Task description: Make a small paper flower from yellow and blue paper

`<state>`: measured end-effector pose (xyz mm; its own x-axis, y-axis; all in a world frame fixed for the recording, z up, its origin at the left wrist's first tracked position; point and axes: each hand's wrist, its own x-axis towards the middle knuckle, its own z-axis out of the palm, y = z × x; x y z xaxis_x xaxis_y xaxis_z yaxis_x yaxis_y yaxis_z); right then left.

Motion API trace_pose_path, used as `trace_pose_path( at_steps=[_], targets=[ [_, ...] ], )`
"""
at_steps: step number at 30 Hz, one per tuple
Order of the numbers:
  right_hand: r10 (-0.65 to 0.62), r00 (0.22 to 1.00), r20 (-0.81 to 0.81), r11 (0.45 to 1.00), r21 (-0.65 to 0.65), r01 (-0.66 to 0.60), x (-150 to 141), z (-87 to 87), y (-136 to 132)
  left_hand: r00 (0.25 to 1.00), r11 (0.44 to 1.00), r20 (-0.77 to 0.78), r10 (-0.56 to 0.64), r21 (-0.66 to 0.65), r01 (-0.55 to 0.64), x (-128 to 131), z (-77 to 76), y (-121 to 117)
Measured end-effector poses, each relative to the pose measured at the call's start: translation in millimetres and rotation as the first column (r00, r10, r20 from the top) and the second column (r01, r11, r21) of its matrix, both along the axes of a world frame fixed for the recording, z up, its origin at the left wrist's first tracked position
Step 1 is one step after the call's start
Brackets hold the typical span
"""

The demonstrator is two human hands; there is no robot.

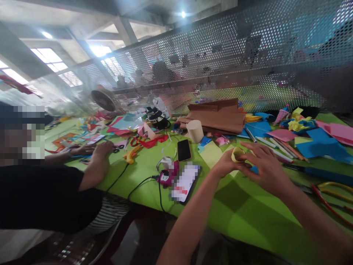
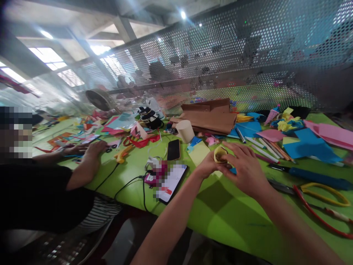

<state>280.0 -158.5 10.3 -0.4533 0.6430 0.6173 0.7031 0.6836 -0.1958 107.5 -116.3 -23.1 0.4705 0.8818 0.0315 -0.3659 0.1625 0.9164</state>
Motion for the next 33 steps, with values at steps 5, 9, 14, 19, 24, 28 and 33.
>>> trace_pose_path(
  at_steps=[5,9,14,19,24,28,33],
  targets=[
    [0.022,1.000,-0.010,0.999,-0.045,-0.022,0,-0.2,-2,0.999,0.999,-0.033,0.018,0.040,-0.017,-3,-1.0,2],
    [0.031,0.999,-0.008,0.997,-0.065,-0.032,-1,-1.4,-1,0.999,1.000,-0.036,0.010,0.029,-0.009,0,-0.1,1],
    [0.046,0.999,-0.012,0.995,-0.084,-0.047,0,-0.2,1,0.999,1.000,-0.037,0.001,0.015,0.000,1,2.9,-1],
    [0.042,0.987,-0.152,0.994,-0.098,-0.057,5,0.8,5,0.999,0.996,-0.053,0.003,0.084,0.002,-3,-2.8,2],
    [0.038,0.986,-0.161,0.996,-0.077,-0.051,6,-5.4,10,0.997,0.990,-0.081,0.013,0.140,-0.001,-2,-6.9,4],
    [-0.014,0.975,-0.223,1.000,0.005,0.015,10,-7.4,12,0.992,0.994,-0.125,0.016,0.112,-0.002,1,-6.2,5],
    [-0.056,0.985,-0.166,0.998,0.027,0.062,14,-7.6,16,0.989,0.994,-0.142,0.037,0.105,-0.022,2,-7.3,6]
  ],
)
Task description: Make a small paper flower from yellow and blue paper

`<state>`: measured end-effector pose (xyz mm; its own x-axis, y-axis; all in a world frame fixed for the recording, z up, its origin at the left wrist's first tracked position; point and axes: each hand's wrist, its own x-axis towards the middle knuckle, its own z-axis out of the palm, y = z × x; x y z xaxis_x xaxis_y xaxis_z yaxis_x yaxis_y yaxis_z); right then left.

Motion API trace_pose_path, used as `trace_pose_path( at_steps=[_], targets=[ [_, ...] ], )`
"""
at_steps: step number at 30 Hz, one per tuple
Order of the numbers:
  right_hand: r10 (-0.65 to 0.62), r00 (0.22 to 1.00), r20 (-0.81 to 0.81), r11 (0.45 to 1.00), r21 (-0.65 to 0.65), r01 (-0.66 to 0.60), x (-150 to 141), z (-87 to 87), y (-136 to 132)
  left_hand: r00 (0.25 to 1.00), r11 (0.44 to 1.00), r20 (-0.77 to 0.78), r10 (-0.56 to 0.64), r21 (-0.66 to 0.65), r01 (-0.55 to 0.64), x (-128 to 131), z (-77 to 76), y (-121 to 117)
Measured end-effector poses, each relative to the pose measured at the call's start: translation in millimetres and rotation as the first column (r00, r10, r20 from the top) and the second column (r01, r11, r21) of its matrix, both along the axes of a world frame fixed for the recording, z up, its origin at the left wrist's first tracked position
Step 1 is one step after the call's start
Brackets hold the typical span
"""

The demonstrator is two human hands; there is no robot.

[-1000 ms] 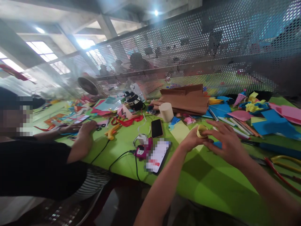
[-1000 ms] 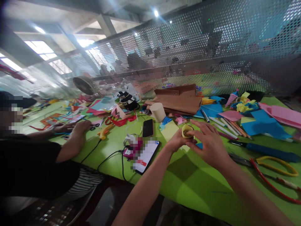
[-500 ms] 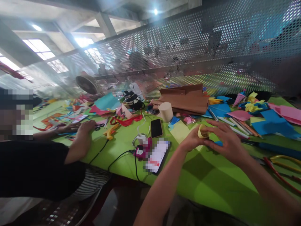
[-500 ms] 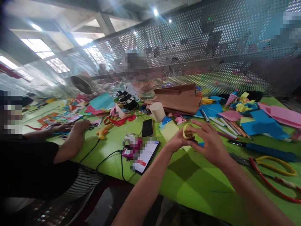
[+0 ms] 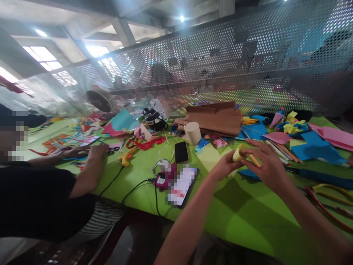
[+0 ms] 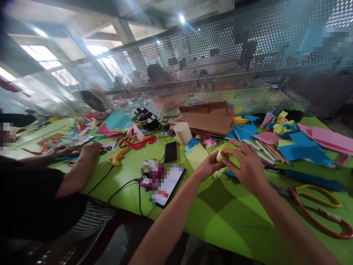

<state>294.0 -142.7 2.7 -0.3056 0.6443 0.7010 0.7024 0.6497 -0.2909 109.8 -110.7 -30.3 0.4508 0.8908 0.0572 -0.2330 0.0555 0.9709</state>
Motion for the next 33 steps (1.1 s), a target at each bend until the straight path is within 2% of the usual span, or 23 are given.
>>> trace_pose_path(
  at_steps=[4,8,11,15,22,28,31,33],
  targets=[
    [-0.040,0.993,0.115,0.999,-0.010,0.042,-2,-3.0,0,0.999,1.000,0.030,0.016,0.003,-0.016,0,-7.6,1],
    [-0.026,0.992,0.123,0.999,-0.033,0.031,-4,-1.5,-4,0.999,1.000,0.045,-0.022,0.008,0.022,0,-14.8,3],
    [0.009,0.995,0.102,0.999,-0.035,-0.006,-6,1.7,-8,0.998,0.999,0.036,-0.047,-0.015,0.048,0,-15.1,2],
    [0.038,0.988,0.153,0.997,-0.073,-0.027,-10,4.1,-12,0.996,0.993,0.042,-0.076,-0.084,0.079,2,-14.0,0],
    [0.040,0.995,0.088,0.999,-0.034,-0.037,-8,7.3,-12,0.998,0.991,0.051,-0.028,-0.131,0.035,3,-17.7,4],
    [0.013,0.987,0.159,0.997,-0.073,-0.001,-11,6.8,-13,0.988,0.982,0.153,-0.022,-0.184,0.051,3,-15.8,2],
    [0.028,0.999,0.041,0.999,-0.028,-0.027,-9,11.3,-15,0.996,0.991,0.061,0.061,-0.122,-0.053,-4,-6.1,4],
    [0.026,0.997,-0.074,1.000,0.013,-0.026,-6,13.3,-15,0.971,0.969,-0.016,0.240,-0.065,-0.240,-13,1.7,8]
  ],
)
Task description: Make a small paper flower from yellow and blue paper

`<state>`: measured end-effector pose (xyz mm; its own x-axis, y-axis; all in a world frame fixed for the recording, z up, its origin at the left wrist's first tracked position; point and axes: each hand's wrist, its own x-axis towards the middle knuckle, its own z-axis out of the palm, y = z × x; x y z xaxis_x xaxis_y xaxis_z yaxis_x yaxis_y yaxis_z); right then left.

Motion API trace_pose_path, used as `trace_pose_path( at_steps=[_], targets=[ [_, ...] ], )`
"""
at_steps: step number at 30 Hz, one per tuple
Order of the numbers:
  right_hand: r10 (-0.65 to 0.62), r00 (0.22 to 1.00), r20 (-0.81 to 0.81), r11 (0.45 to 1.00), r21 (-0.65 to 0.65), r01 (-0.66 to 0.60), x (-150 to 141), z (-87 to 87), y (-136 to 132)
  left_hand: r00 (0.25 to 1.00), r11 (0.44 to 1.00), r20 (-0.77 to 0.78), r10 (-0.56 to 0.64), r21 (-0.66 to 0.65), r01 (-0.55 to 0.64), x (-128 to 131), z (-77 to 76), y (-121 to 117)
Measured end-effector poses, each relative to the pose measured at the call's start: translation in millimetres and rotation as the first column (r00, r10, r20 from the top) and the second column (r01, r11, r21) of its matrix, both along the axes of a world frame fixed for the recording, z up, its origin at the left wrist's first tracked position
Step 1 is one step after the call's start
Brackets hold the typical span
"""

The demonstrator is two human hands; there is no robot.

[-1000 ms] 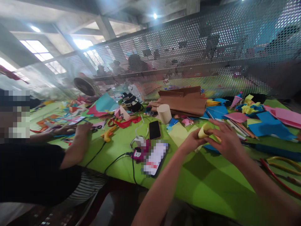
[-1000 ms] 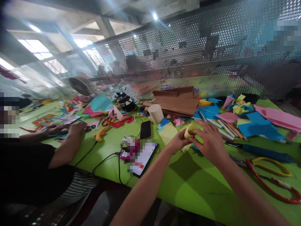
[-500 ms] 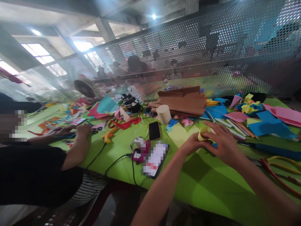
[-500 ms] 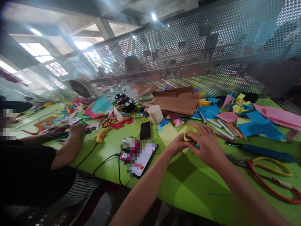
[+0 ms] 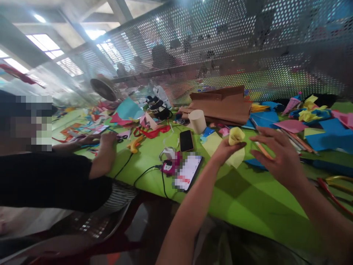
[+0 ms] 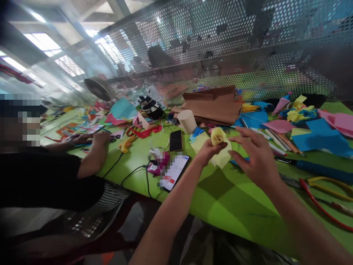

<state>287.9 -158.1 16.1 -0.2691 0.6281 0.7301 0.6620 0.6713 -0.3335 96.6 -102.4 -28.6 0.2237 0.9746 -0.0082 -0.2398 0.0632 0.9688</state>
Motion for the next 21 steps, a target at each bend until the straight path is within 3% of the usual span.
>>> trace_pose_path(
  at_steps=[2,4,10,15,21],
  targets=[
    [-0.017,0.996,-0.089,1.000,0.001,0.017,4,0.0,1,0.986,0.985,-0.009,0.168,0.030,-0.167,-12,6.9,5],
    [-0.041,0.987,-0.155,0.999,-0.034,0.036,7,-1.4,3,0.969,0.968,0.045,0.242,0.057,-0.244,-23,12.4,9],
    [-0.149,0.966,-0.210,0.989,-0.024,0.148,17,-3.8,14,0.927,0.950,0.257,0.272,0.084,-0.301,-43,23.0,13],
    [-0.169,0.969,-0.178,0.986,-0.044,0.164,18,-2.6,15,0.952,0.980,0.260,0.160,0.071,-0.184,-40,21.0,9],
    [-0.119,0.953,-0.280,0.978,-0.201,0.063,14,-4.3,13,0.992,0.980,-0.004,-0.126,0.156,0.125,-21,10.8,3]
  ],
)
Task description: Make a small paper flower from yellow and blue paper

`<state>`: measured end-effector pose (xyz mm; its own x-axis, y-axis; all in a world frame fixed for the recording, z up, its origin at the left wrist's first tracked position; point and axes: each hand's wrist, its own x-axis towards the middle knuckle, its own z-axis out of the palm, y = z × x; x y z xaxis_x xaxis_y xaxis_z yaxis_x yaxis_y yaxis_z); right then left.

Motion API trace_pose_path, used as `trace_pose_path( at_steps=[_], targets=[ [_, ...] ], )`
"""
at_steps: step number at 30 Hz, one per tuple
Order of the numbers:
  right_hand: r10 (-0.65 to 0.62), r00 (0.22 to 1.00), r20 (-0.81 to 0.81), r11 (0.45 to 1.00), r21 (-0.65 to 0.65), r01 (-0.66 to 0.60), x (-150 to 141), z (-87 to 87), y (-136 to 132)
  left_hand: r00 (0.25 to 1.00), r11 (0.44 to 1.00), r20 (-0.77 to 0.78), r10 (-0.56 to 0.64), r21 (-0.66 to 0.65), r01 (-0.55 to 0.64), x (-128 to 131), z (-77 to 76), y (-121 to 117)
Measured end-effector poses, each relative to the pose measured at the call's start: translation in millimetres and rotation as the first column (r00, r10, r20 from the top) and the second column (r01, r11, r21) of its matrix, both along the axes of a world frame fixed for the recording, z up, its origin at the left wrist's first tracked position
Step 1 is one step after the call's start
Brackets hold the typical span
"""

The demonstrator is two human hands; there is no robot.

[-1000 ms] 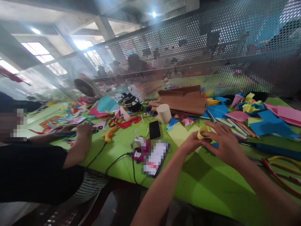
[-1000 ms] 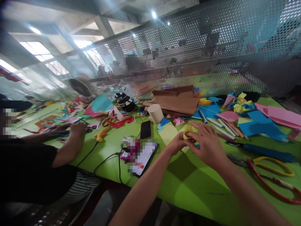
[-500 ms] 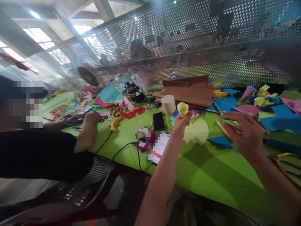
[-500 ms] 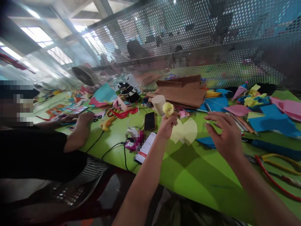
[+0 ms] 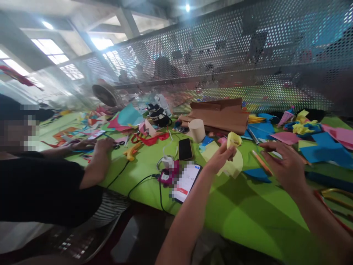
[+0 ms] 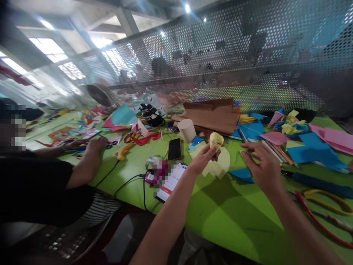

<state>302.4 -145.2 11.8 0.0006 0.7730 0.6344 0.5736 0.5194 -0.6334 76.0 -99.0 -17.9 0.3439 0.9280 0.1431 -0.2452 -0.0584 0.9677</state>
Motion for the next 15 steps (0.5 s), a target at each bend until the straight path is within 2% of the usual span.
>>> trace_pose_path(
  at_steps=[4,7,12,15],
  targets=[
    [0.086,0.991,-0.099,0.991,-0.089,-0.095,0,-5.7,1,0.990,0.996,-0.121,-0.077,0.034,0.082,9,-6.1,-2],
    [0.120,0.989,-0.091,0.987,-0.092,-0.128,0,-8.3,2,0.982,0.992,-0.157,-0.106,0.052,0.115,10,-9.4,-2],
    [0.181,0.981,0.069,0.981,0.064,-0.185,-4,-6.2,2,0.983,0.991,-0.131,-0.124,0.028,0.129,11,-10.2,-5],
    [0.134,0.966,0.222,0.973,0.157,-0.171,-7,-4.9,0,0.983,0.984,-0.043,-0.176,-0.008,0.176,15,-8.2,-8]
  ],
)
